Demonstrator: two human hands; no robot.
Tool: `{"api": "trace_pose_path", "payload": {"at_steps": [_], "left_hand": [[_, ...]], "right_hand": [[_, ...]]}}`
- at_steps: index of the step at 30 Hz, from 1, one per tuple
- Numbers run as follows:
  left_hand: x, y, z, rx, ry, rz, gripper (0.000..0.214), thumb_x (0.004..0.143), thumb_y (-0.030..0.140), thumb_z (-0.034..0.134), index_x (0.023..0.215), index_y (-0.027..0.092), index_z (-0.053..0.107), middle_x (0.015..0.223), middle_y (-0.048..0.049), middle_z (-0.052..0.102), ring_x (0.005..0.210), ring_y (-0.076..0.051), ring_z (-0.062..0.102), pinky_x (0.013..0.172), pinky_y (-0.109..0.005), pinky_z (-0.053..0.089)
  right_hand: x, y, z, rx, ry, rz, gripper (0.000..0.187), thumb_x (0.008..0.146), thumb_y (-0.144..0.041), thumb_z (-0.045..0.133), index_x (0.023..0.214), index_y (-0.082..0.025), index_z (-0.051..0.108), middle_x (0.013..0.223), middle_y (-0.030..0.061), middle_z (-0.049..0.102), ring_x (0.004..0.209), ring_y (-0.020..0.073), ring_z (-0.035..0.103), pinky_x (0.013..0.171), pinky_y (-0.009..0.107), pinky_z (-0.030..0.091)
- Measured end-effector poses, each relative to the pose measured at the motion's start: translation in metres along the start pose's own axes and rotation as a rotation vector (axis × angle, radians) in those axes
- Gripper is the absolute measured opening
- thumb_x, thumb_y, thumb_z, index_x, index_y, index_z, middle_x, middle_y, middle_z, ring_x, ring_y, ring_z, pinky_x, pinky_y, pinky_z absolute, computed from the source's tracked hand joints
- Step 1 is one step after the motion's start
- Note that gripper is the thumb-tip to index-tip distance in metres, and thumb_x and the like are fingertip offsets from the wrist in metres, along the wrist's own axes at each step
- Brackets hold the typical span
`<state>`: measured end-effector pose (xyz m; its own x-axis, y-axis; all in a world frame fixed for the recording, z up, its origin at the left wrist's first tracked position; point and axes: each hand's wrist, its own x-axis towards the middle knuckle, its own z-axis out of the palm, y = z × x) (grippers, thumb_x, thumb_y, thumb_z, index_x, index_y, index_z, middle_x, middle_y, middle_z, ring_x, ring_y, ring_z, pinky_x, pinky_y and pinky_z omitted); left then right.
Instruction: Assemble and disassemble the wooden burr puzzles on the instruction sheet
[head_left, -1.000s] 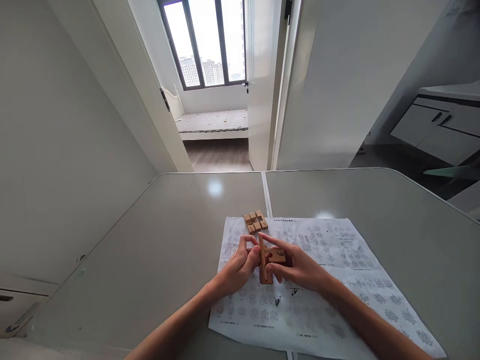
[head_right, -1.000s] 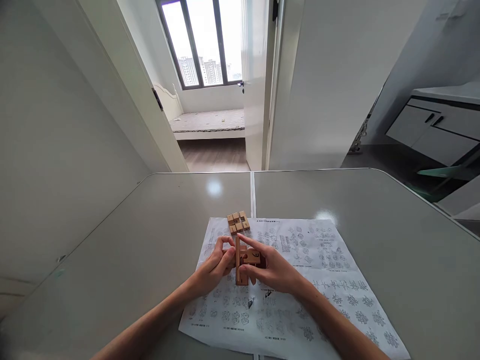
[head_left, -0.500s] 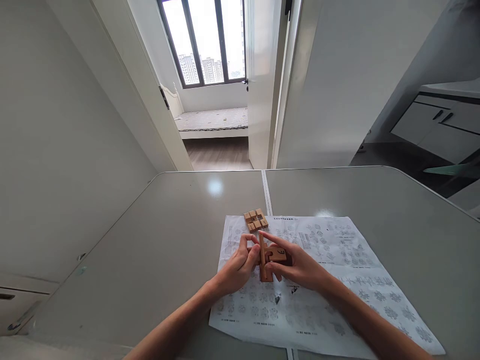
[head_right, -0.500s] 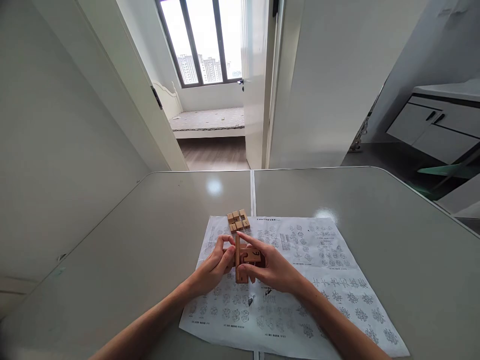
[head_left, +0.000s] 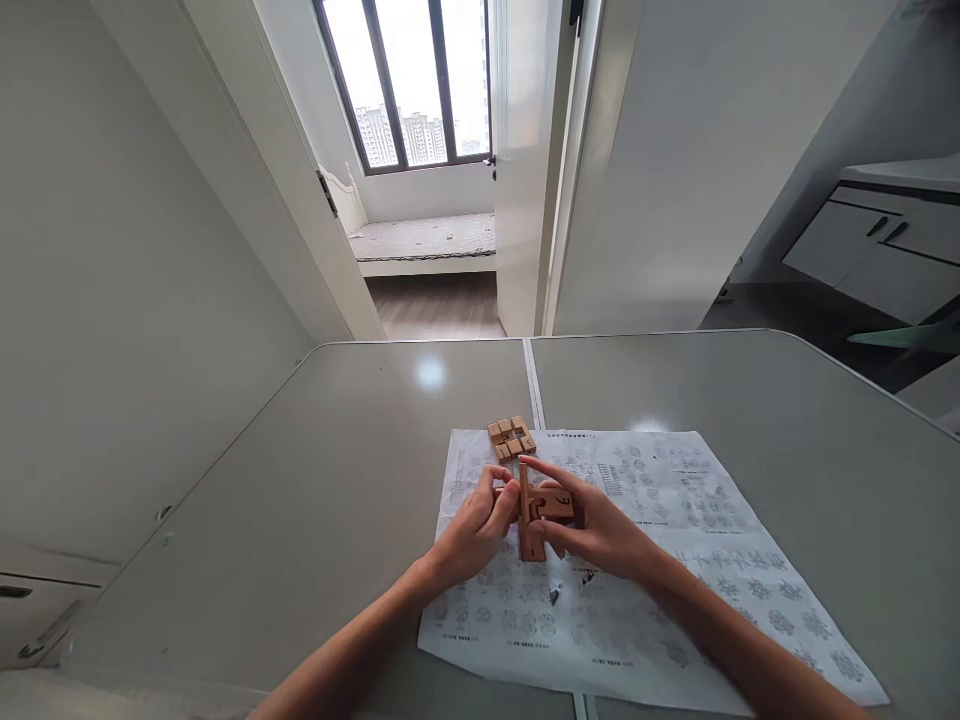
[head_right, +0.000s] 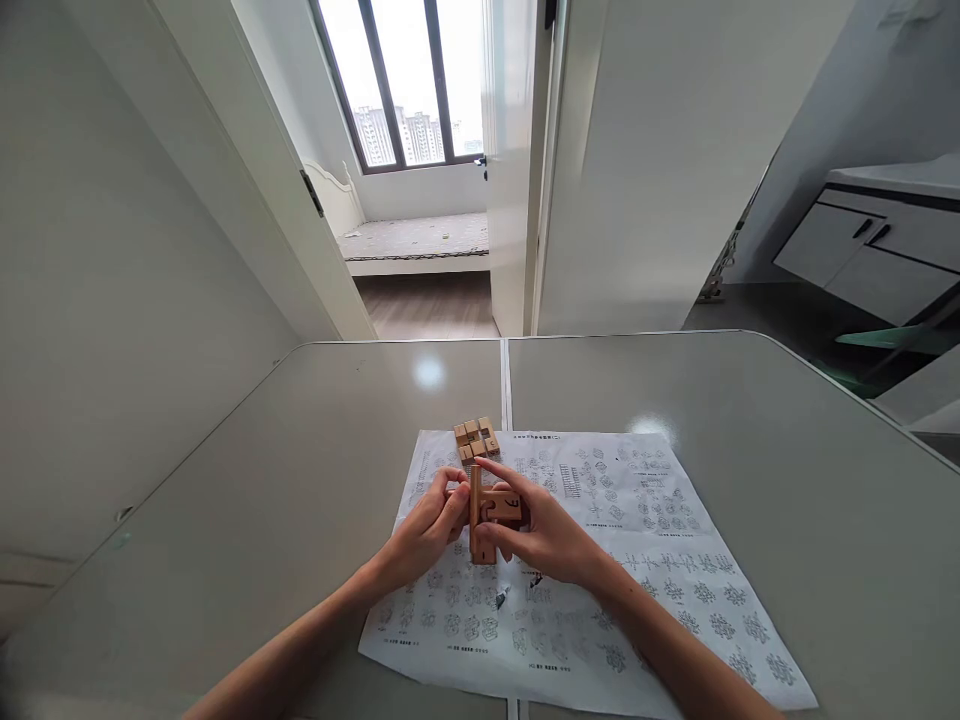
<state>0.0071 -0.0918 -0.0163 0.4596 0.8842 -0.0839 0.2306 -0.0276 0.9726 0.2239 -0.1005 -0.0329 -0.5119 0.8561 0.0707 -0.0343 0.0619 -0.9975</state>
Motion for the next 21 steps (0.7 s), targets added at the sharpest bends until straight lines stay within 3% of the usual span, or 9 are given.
{"api": "trace_pose_path", "payload": {"at_steps": [6, 21], "left_hand": [[0.0036, -0.0046, -0.0020, 0.062, -0.016, 0.018, 0.054, 0.106, 0.073, 0.035, 0.086, 0.023, 0.043, 0.074, 0.0030, 0.048, 0.063, -0.014, 0.040, 0.058, -0.027, 0.037], [0.0008, -0.0056, -0.0005, 0.178, 0.010, 0.068, 0.050, 0.110, 0.065, 0.028, 0.084, 0.024, 0.041, 0.073, 0.0029, 0.048, 0.067, -0.017, 0.044, 0.067, -0.031, 0.039]], "right_hand": [[-0.0002, -0.0030, -0.0002, -0.009, 0.019, 0.008, 0.076, 0.099, -0.049, 0.075, 0.164, -0.027, 0.041, 0.091, -0.0013, 0.062, 0.065, 0.0125, 0.061, 0.063, 0.029, 0.056], [-0.0001, 0.0017, 0.0022, -0.011, 0.010, -0.010, 0.071, 0.100, -0.044, 0.074, 0.162, -0.029, 0.043, 0.089, -0.0032, 0.060, 0.064, 0.0119, 0.062, 0.063, 0.029, 0.057]]}}
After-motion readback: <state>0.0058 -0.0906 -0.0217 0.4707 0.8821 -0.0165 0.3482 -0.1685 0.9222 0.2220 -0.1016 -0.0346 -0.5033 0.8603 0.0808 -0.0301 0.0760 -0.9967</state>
